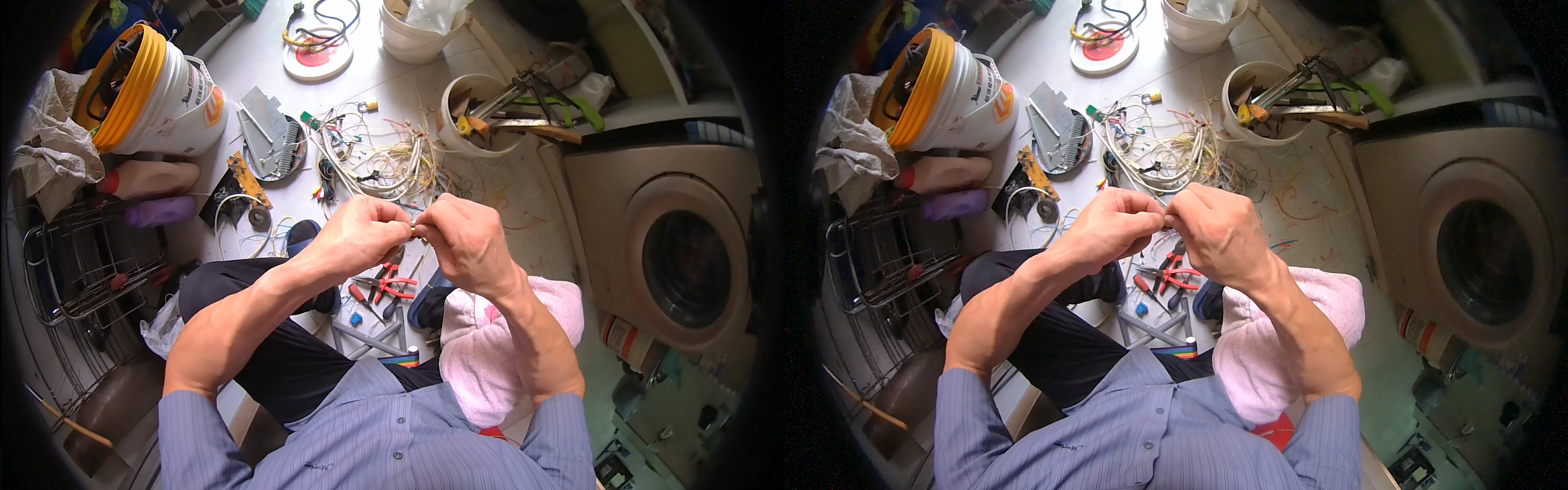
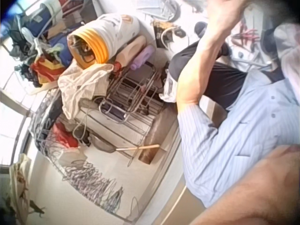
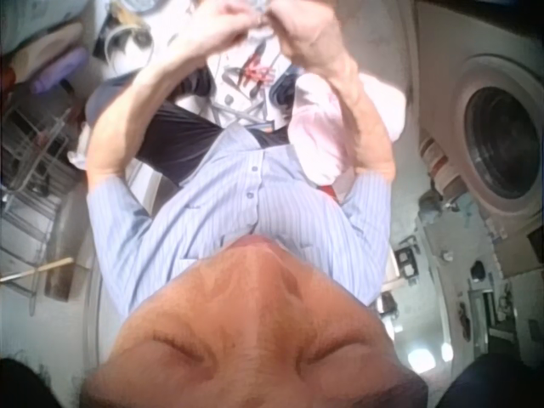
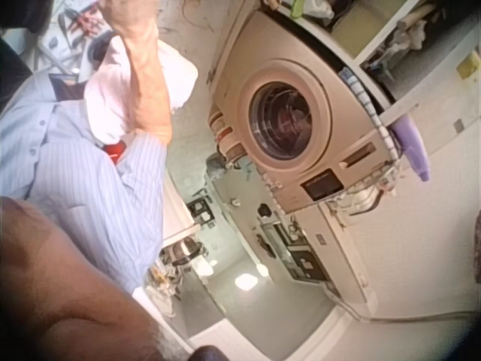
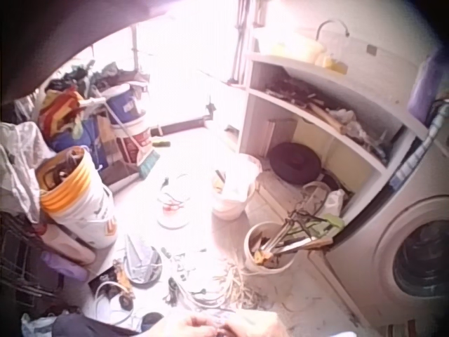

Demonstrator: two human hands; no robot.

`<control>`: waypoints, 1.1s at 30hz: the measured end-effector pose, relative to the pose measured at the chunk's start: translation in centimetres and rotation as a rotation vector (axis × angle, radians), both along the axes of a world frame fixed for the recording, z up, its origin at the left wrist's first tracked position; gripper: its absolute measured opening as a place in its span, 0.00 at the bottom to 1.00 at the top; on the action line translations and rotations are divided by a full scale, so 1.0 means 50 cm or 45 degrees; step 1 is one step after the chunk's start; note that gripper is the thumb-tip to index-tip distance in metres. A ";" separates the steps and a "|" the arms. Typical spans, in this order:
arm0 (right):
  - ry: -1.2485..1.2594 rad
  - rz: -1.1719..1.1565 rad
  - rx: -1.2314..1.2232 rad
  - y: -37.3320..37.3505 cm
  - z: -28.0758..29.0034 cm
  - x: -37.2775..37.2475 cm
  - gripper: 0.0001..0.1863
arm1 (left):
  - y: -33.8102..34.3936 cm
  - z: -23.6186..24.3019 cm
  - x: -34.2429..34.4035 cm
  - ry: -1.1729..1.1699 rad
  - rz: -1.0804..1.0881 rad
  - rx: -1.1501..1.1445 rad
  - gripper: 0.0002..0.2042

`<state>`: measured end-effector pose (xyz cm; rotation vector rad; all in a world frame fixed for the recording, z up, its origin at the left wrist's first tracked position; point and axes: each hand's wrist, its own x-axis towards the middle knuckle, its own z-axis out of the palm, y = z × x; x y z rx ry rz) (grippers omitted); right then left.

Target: The person handles a bundle of wires and electronic components on the floor, using pliers to strip and twist the wires.

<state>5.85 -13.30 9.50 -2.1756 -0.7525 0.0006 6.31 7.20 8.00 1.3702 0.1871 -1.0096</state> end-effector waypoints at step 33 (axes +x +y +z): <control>0.431 -0.573 0.290 -0.010 -0.027 -0.001 0.05 | -0.018 0.008 0.013 0.062 0.049 -0.238 0.09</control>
